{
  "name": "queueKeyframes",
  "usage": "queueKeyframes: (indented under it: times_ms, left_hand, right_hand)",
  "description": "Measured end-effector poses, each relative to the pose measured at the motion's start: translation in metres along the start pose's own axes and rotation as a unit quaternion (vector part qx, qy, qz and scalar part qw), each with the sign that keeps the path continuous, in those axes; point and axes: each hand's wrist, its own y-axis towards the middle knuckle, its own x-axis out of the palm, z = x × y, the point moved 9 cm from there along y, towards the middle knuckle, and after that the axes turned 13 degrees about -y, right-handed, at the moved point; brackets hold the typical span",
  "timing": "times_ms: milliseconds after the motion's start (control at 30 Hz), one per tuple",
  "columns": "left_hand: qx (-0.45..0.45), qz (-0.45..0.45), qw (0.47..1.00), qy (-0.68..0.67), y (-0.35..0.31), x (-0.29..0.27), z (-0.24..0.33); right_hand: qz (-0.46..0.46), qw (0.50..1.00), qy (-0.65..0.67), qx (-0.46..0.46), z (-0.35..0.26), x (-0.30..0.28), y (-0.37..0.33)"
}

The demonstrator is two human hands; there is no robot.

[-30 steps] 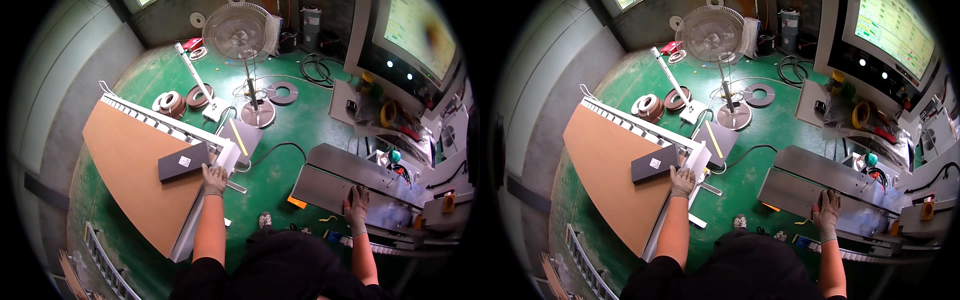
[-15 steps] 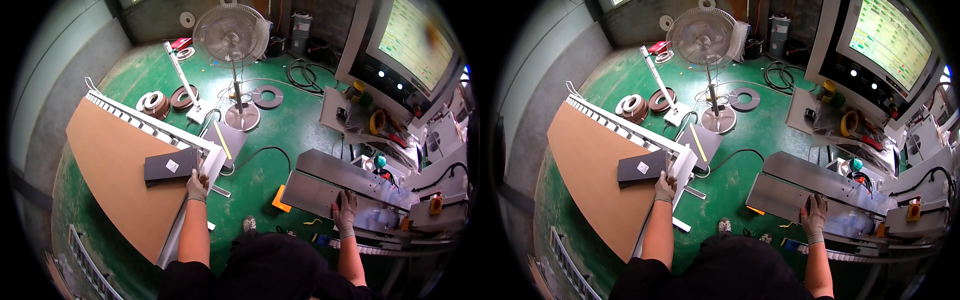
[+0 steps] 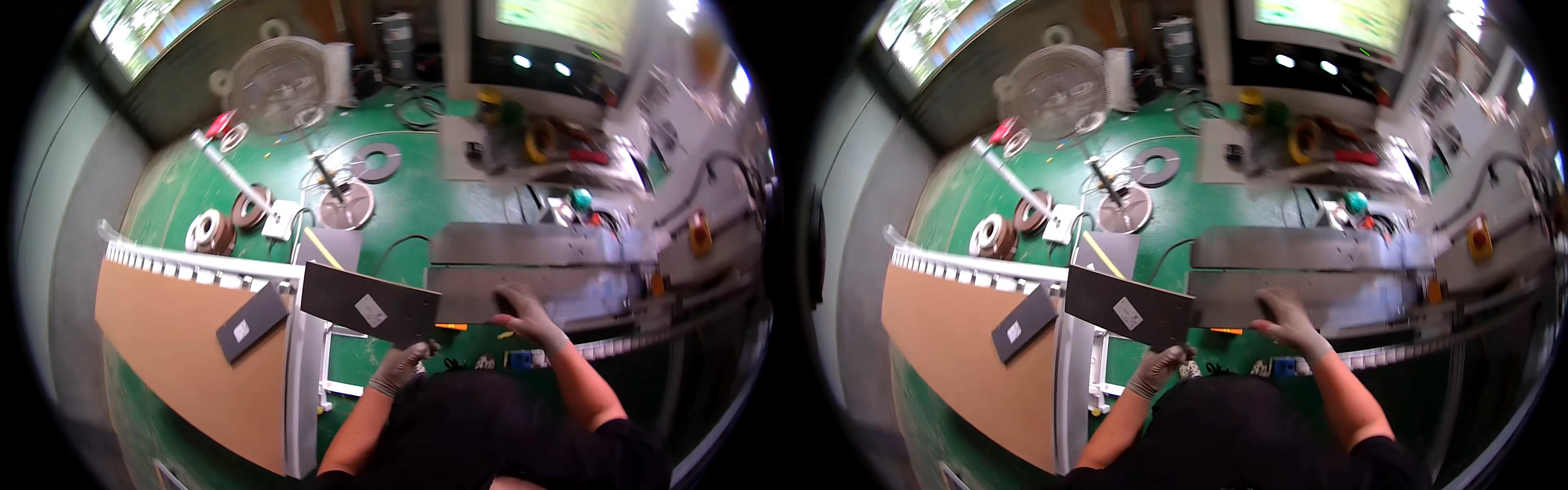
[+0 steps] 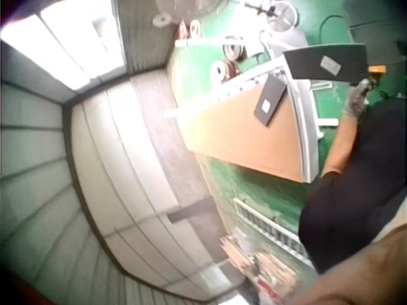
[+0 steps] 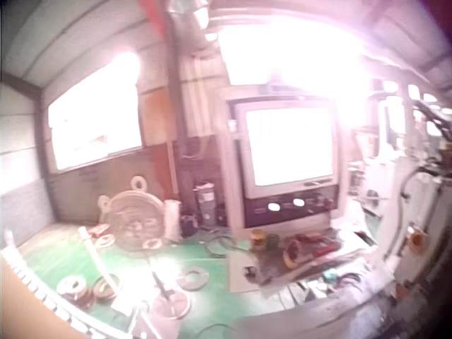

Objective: The person feeds rectangular panels into an industrial machine and then applies yellow tape to a triangular panel on a workbench, trimming the excess tape with a utility knife.

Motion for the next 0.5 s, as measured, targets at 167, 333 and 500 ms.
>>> queueKeyframes:
  times_ms: [167, 333, 500]
  left_hand:
    - [-0.087, -0.053, 0.947, 0.306, 0.035, 0.063, -0.025]
    - [-0.08, -0.001, 0.973, 0.216, 0.058, 0.061, -0.03]
    - [-0.124, 0.157, 0.98, -0.016, 0.071, 0.012, -0.007]
  right_hand:
    - [-0.135, 0.897, 0.418, 0.049, -0.067, 0.078, -0.012]
    - [-0.079, 0.827, 0.537, 0.144, 0.005, 0.044, -0.056]
    - [-0.151, 0.75, 0.608, 0.212, 0.073, 0.048, -0.096]
